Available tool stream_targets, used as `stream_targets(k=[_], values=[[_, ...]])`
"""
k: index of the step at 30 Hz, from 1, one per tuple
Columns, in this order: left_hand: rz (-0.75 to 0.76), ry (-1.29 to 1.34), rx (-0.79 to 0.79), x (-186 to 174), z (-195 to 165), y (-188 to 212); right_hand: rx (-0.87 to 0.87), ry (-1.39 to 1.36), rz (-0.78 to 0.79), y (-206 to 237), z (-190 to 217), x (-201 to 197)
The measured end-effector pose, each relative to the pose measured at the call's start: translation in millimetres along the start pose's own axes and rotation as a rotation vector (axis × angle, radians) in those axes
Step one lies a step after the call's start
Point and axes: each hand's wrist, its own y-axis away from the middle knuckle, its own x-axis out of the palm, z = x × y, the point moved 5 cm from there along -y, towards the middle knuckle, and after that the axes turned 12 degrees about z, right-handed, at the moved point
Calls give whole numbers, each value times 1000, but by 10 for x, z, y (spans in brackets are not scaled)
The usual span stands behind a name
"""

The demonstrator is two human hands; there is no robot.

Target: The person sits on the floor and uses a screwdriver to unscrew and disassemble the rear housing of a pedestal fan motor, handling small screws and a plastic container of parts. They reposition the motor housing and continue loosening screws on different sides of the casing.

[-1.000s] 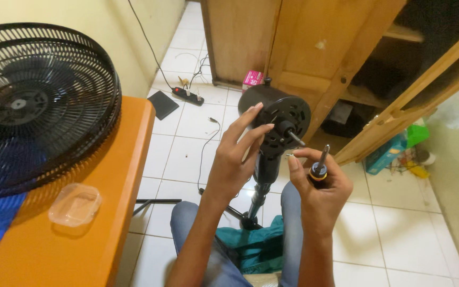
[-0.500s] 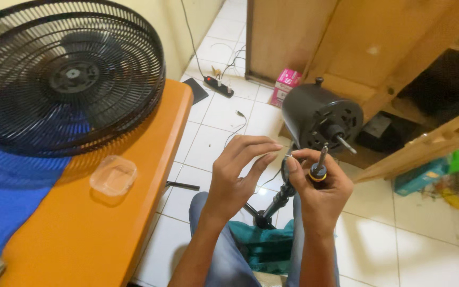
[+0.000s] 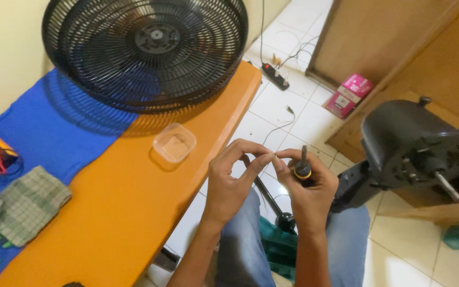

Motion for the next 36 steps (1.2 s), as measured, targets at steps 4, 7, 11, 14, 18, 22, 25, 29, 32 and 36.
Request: stream_targets(k=[4,7,11,14,18,22,25,29,32,36], values=[[-81,0,-53,-189,79,90,26,-47,80,-78,-73,248],[-132,11,-153,-333,180,151,54,-80,161,-141,-127,427],[-226,-40,-196,-547,257,202,81,-165,258,-213,-228,720],[-289,-115,-259,-725,263,279,67,-141,339,-278,-289,915],[-377,-241,-351,-901,252,362,29,-114,431,-348,-355,1145],[-412,-277,-417,-1013,293,396,23,-38,478,-396,-428,1319],[-427,-332,-577,-1075,407,449,-31,-79,542,-434,-460,1459],[-428,-503,-453,-1103,426,445,-13,20,552,-477,-517,1571],[-422,-552,-445,-1115,487,462,-75,40,574,-503,-492,1603],[-419,-574,-511,-1143,569,478,-28,194,554,-530,-504,1620]])
